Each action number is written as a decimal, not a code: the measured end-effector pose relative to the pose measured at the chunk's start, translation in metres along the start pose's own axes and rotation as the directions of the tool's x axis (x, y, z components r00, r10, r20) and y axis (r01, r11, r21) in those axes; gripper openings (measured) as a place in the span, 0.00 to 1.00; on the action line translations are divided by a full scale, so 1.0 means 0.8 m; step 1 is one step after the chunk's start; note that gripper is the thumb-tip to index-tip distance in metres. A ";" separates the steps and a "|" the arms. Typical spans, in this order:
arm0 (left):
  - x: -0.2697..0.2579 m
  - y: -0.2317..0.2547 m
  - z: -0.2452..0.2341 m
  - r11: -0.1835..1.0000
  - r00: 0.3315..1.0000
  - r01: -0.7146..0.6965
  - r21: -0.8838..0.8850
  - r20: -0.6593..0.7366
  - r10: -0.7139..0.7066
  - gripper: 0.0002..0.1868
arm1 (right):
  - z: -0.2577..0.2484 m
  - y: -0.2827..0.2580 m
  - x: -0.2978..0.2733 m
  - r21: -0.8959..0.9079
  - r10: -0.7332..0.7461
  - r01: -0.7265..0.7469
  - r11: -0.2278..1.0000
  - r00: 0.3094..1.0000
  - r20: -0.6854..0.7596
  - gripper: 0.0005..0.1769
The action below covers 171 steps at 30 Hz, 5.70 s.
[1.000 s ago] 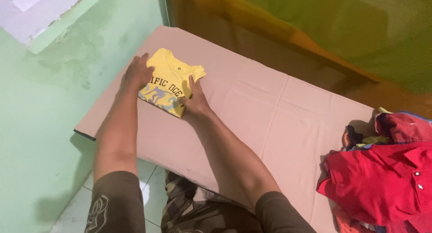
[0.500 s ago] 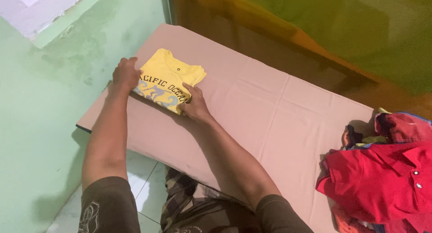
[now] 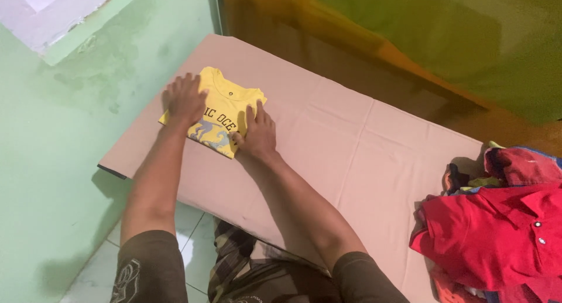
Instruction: The person folds a yellow t-shirt on a table, then folds a red polo shirt. Both items are folded into neat rectangles and placed on the table. No tools are used.
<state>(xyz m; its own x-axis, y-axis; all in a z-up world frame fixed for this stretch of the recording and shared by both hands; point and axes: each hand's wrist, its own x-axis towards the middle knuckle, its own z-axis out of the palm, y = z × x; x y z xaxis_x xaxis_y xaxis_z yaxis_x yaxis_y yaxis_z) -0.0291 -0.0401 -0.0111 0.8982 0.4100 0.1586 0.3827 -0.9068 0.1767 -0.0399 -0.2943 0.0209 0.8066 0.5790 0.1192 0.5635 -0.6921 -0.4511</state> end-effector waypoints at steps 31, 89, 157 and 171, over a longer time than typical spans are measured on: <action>-0.070 0.083 -0.041 0.999 0.937 -0.027 0.047 0.348 0.009 0.49 | -0.001 0.005 -0.011 -0.135 -0.108 0.159 0.978 0.941 0.322 0.73; -0.084 0.452 0.032 0.869 0.769 -0.477 -0.134 0.417 0.486 0.36 | -0.177 0.360 -0.127 -0.295 0.583 -0.553 0.779 0.812 0.018 0.46; -0.263 0.714 0.062 0.074 0.712 -0.118 -0.990 -0.032 0.702 0.10 | -0.385 0.467 -0.349 0.049 0.266 -0.680 0.731 0.218 -0.939 0.25; -0.189 0.578 0.082 -0.166 0.734 0.329 -0.930 0.142 0.664 0.07 | -0.291 0.443 -0.233 0.023 0.222 -0.337 0.941 0.565 -0.795 0.28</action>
<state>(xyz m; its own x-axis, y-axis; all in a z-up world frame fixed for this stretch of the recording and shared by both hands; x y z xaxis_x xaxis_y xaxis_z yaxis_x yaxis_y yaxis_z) 0.0262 -0.5278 -0.0175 0.9443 -0.3147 0.0961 0.0312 0.3766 0.9259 0.0509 -0.7479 0.0446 0.7224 -0.1689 0.6705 0.2542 -0.8369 -0.4848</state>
